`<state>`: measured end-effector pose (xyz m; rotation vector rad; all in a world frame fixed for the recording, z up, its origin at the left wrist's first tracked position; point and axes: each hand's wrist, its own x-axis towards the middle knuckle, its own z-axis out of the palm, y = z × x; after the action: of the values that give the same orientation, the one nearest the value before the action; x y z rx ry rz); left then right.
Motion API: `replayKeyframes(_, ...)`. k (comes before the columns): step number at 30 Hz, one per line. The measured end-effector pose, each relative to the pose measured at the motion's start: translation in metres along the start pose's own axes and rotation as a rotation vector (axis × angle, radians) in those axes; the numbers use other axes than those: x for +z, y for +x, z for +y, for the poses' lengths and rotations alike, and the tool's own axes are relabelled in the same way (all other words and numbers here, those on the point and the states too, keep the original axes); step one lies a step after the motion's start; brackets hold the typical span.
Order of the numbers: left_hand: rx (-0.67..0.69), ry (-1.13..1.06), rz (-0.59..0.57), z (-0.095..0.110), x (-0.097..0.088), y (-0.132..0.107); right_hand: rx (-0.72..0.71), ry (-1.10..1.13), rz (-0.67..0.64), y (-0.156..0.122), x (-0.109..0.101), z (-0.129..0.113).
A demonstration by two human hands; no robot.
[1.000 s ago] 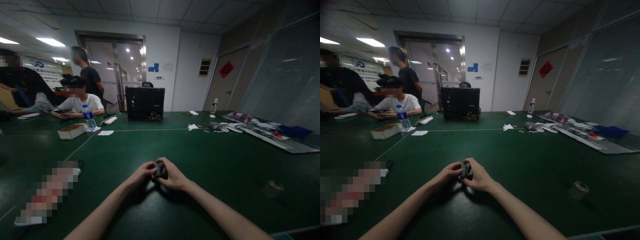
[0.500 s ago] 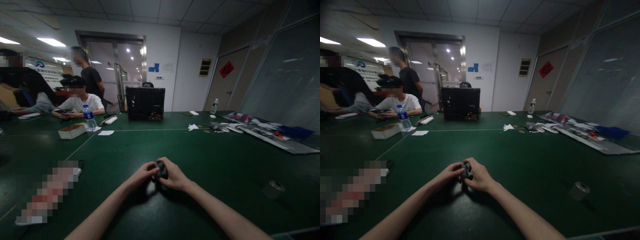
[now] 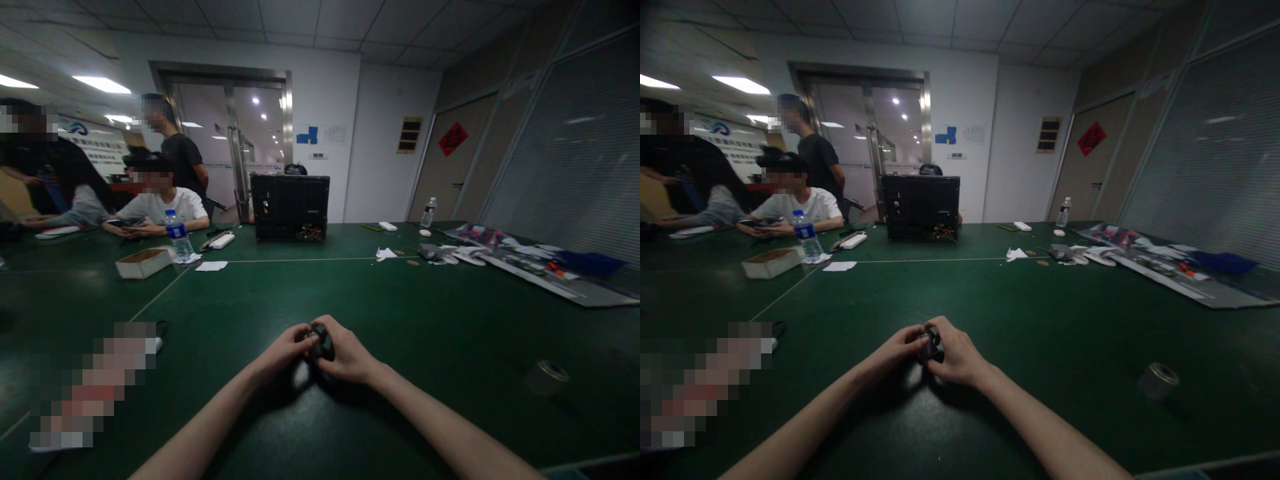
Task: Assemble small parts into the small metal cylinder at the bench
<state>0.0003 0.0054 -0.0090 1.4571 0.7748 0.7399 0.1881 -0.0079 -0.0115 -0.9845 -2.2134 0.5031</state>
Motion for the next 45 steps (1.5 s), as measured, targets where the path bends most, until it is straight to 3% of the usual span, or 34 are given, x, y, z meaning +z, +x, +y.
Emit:
replayKeyframes(7, -0.023, -0.094, 0.014, -0.001, 0.001, -0.002, -0.003, 0.013, 0.009, 0.000, 0.001, 0.001)
replayKeyframes(20, -0.002, 0.091, 0.110, -0.012, -0.004, 0.011, 0.016, -0.063, 0.002, 0.001, -0.001, 0.001)
replayKeyframes(32, -0.018, -0.125, -0.010, -0.004, -0.004, 0.001, 0.008, -0.024, 0.026, 0.000, 0.000, 0.002)
replayKeyframes(40, 0.010, -0.030, -0.095, 0.009, 0.003, -0.003, -0.027, -0.024, 0.029, 0.001, -0.001, -0.002)
replayKeyframes(45, -0.001, -0.032, -0.077, 0.010, 0.004, -0.005, -0.067, -0.022, 0.059, 0.002, 0.000, -0.001)
